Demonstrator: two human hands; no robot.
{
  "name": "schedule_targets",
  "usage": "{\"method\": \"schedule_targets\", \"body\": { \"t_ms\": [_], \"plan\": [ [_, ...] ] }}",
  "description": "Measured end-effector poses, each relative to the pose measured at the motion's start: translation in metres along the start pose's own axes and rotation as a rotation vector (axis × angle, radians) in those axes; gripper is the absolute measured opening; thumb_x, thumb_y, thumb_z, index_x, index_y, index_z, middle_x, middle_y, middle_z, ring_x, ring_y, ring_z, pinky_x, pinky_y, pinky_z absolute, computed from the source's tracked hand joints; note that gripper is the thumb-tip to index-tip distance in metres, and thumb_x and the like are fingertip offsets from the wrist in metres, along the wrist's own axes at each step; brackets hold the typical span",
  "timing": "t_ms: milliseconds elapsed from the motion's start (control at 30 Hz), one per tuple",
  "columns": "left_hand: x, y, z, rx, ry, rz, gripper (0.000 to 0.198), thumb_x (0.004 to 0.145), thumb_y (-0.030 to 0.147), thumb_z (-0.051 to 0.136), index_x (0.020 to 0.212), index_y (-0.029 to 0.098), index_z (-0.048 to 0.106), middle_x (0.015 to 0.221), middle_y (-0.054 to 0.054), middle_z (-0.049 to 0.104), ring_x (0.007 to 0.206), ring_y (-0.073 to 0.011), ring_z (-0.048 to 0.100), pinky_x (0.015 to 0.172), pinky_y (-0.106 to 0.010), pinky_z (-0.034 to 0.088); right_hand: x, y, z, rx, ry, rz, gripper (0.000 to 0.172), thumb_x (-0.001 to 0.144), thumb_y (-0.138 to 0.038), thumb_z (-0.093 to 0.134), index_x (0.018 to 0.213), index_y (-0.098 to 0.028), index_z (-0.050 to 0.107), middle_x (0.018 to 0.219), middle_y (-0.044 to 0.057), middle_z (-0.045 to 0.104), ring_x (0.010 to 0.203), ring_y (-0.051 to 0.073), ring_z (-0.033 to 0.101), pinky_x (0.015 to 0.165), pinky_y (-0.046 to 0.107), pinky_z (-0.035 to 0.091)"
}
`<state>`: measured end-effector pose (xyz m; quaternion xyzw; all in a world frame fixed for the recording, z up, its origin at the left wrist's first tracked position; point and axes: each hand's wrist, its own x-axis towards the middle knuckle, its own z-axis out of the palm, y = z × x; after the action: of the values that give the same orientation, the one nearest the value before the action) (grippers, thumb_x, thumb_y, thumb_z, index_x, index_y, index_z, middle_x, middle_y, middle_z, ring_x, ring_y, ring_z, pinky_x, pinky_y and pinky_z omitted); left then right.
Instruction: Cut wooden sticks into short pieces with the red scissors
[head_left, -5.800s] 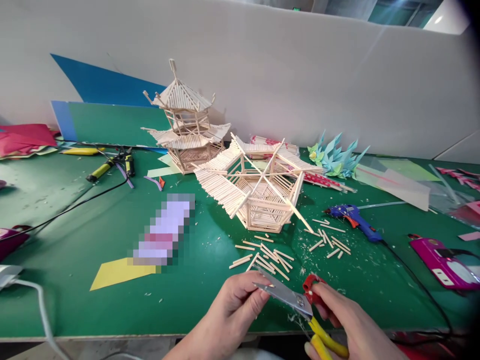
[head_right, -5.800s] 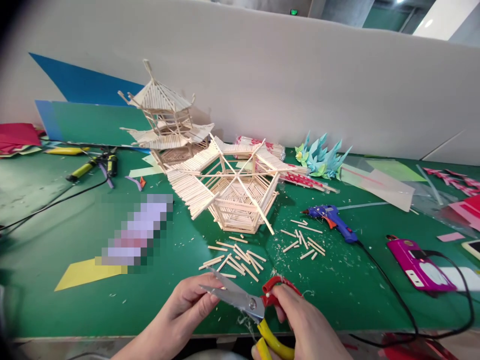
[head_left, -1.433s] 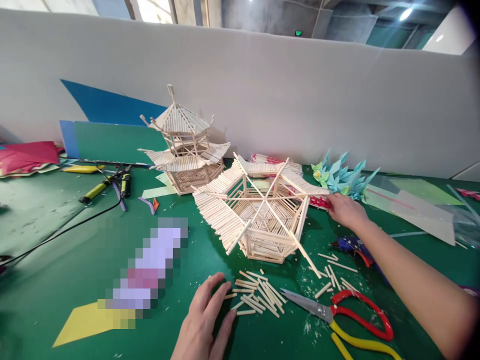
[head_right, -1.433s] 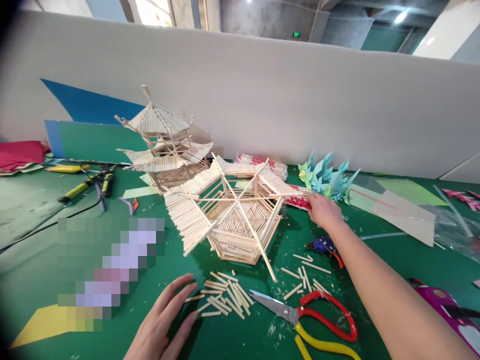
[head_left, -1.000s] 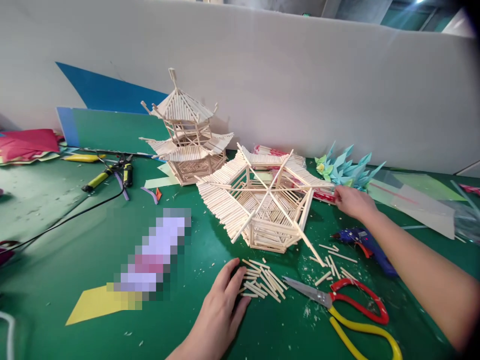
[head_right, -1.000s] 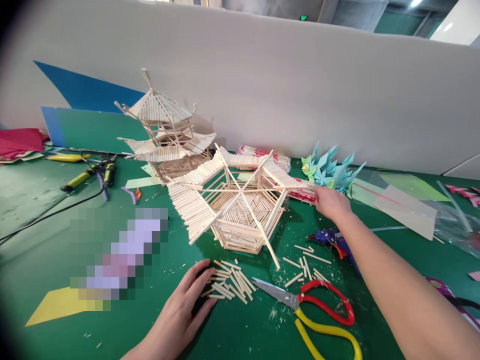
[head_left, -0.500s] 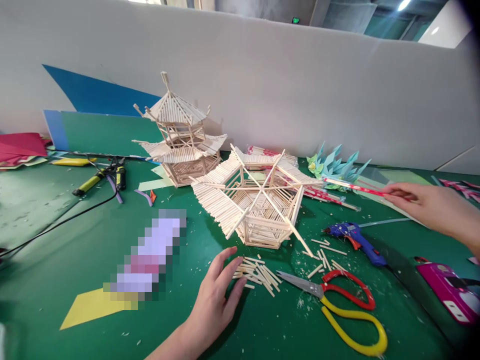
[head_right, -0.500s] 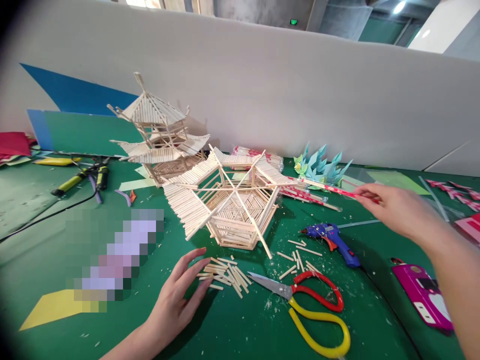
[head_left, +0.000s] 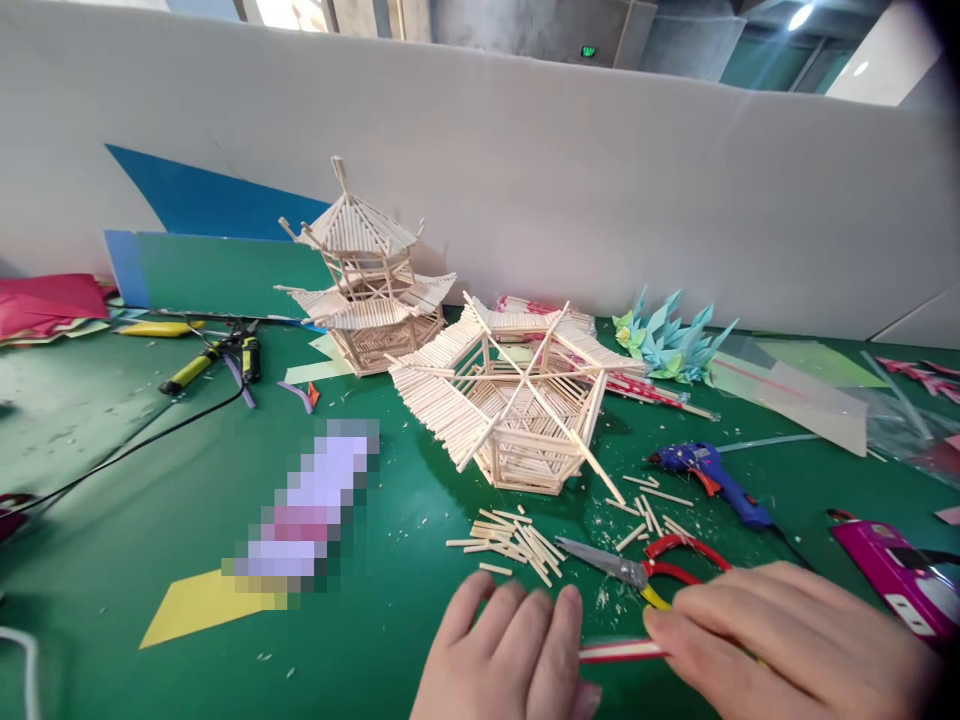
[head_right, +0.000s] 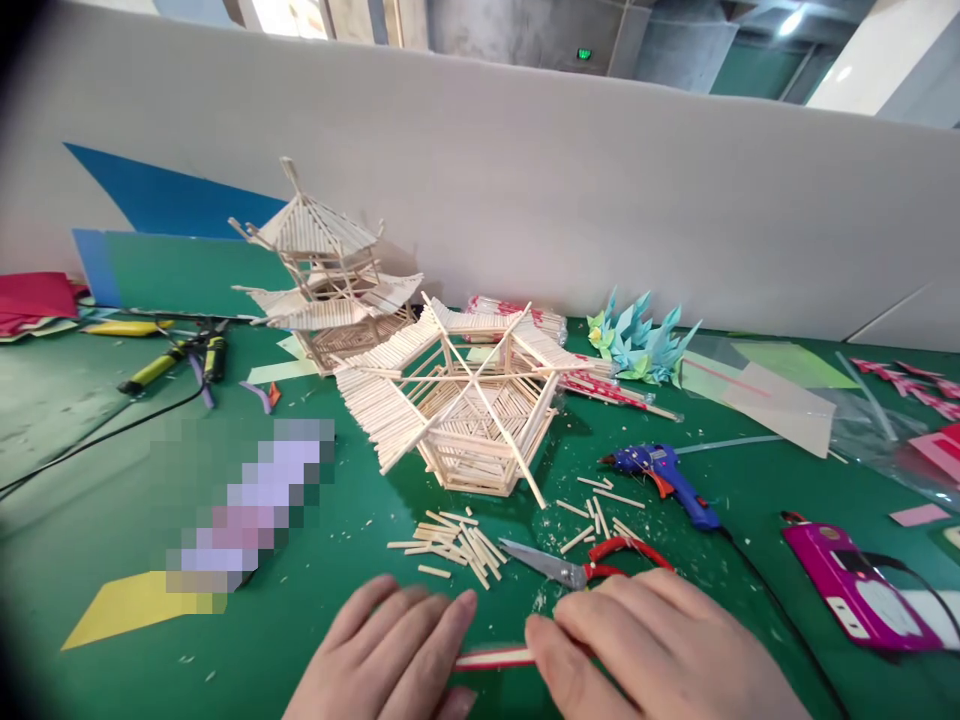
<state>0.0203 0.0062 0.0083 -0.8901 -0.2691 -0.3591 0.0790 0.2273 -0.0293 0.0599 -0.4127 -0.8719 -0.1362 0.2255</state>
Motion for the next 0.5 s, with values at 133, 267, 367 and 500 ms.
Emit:
{"method": "schedule_targets", "body": {
  "t_ms": [133, 267, 367, 500],
  "plan": [
    [-0.011, -0.007, 0.003, -0.037, -0.179, 0.012, 0.035, 0.092, 0.017, 0.029, 0.068, 0.017, 0.055, 0.04, 0.005, 0.051, 0.03, -0.0111, 0.044, 0.036, -0.027, 0.029, 0.002, -0.001, 0.008, 0.066, -0.059, 0.004, 0.03, 0.089, -0.012, 0.039, 0.074, -0.019, 0.064, 0.054, -0.003, 0.061, 0.047, 0.01, 0.055, 0.05, 0.026, 0.035],
    [-0.02, -0.015, -0.004, -0.023, -0.222, 0.06, 0.043, 0.093, 0.02, 0.026, 0.059, 0.018, 0.053, 0.039, 0.004, 0.05, 0.031, -0.011, 0.045, 0.038, -0.027, 0.029, -0.014, 0.003, 0.018, 0.128, -0.145, 0.021, 0.029, 0.091, -0.02, 0.038, 0.074, -0.02, 0.061, 0.054, -0.003, 0.058, 0.045, 0.011, 0.052, 0.047, 0.027, 0.03],
    [-0.024, -0.016, -0.006, 0.037, -0.246, 0.12, 0.046, 0.091, 0.016, 0.028, 0.05, 0.019, 0.047, 0.034, 0.004, 0.046, 0.028, -0.0111, 0.042, 0.038, -0.029, 0.026, -0.02, -0.004, 0.029, 0.13, -0.206, -0.052, 0.032, 0.091, -0.019, 0.037, 0.065, -0.021, 0.057, 0.048, -0.004, 0.054, 0.041, 0.011, 0.048, 0.044, 0.028, 0.024],
    [-0.025, -0.011, -0.001, 0.056, -0.28, 0.158, 0.045, 0.089, 0.009, 0.029, 0.048, 0.019, 0.045, 0.034, 0.003, 0.044, 0.028, -0.0108, 0.039, 0.038, -0.029, 0.025, -0.016, -0.021, 0.046, 0.103, -0.181, -0.056, 0.035, 0.086, -0.011, 0.038, 0.054, -0.021, 0.048, 0.044, -0.006, 0.049, 0.04, 0.011, 0.043, 0.045, 0.029, 0.022]
  ]
}}
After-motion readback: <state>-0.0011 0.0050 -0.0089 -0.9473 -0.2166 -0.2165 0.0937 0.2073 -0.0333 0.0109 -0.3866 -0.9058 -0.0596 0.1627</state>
